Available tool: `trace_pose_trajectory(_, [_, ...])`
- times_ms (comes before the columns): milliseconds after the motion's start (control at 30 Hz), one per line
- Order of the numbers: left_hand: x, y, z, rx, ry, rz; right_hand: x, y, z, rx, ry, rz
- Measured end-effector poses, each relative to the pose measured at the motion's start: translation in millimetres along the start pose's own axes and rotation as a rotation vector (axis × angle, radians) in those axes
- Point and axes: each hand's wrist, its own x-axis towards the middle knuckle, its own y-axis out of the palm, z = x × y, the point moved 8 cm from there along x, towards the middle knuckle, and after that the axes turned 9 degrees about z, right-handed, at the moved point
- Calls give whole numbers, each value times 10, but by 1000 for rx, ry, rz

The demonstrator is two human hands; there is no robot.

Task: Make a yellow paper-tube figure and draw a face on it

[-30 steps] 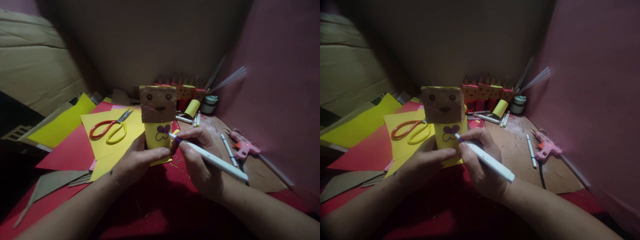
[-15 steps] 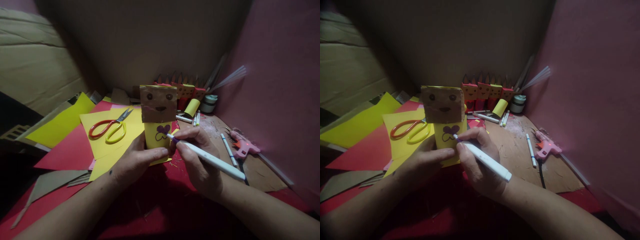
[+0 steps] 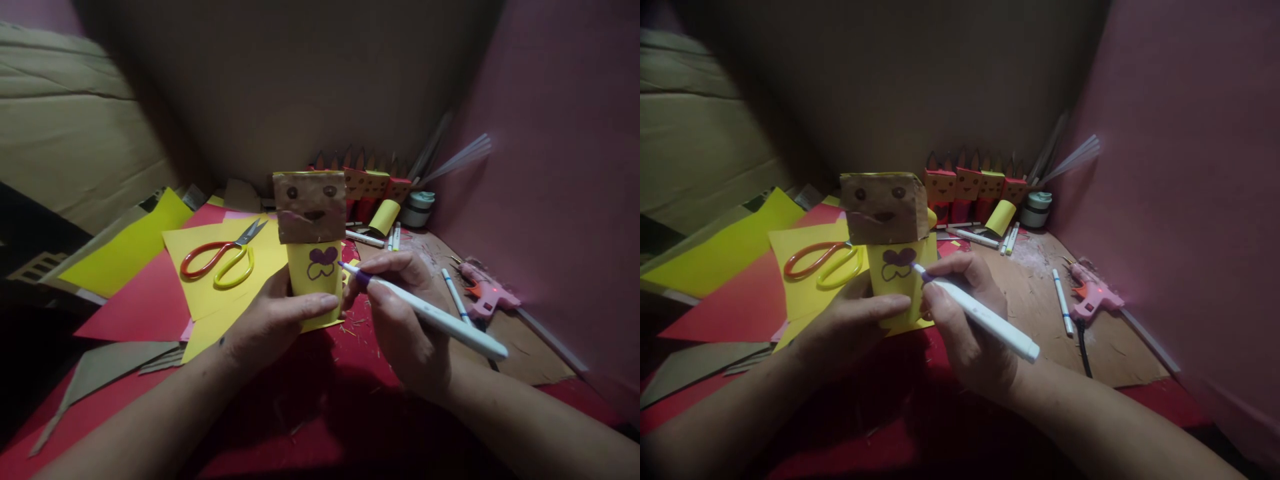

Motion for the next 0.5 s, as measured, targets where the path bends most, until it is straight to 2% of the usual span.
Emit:
trace_pose_trajectory(100, [-7,11,1,-35,-20,9,23,-8,48,18,15,-14])
trace_pose_trajectory(267, [-11,-11,11,-51,-25,-3,55,12,141,-118,-9,-2])
trace_pose_trajectory(500, [-11,-58,89,-80,-72,-45,66,27,61,-178,6,-9])
